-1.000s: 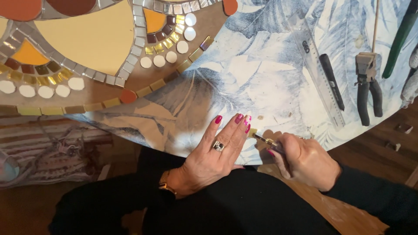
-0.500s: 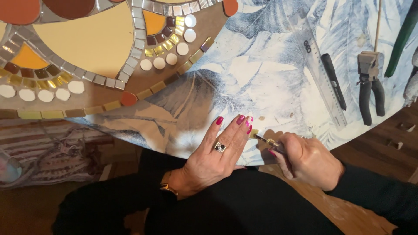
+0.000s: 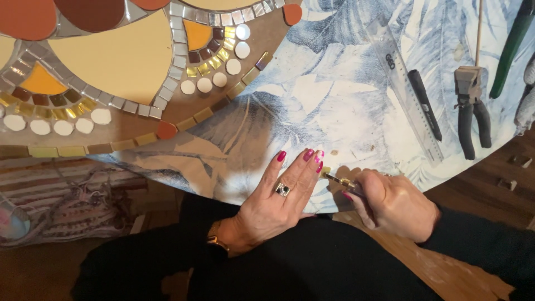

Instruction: Creating a decorative mosaic mandala by cutting and placing glass tiles on a round base.

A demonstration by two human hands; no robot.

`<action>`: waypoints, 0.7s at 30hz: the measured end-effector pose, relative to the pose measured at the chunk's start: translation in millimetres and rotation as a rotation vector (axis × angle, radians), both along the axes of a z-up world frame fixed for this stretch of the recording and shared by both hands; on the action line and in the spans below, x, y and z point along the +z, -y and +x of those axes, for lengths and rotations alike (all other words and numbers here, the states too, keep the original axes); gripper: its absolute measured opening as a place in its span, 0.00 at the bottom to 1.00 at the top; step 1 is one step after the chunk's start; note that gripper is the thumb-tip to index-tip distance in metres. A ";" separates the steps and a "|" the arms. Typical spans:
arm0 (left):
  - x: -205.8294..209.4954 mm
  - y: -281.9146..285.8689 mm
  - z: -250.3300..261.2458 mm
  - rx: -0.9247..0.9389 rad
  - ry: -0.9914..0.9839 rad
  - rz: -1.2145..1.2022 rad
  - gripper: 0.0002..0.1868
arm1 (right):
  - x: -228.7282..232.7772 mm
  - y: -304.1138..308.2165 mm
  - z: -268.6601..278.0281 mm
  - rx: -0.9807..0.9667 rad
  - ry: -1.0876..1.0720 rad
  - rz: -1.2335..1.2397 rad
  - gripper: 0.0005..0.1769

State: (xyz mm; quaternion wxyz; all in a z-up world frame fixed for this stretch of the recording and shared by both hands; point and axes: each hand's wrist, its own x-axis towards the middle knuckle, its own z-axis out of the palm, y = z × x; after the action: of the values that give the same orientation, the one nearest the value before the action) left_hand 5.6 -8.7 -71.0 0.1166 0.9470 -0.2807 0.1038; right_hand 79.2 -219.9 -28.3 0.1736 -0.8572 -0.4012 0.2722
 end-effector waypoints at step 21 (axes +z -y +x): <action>-1.2 -3.0 0.6 -0.021 -0.019 -0.077 0.29 | 4.9 -12.7 -1.8 -0.057 0.035 0.019 0.10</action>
State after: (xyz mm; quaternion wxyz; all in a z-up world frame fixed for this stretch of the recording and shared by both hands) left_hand 6.2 -5.7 -72.2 0.1568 0.9398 -0.2851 0.1042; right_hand 77.4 -207.1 -23.4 0.1824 -0.8712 -0.3821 0.2484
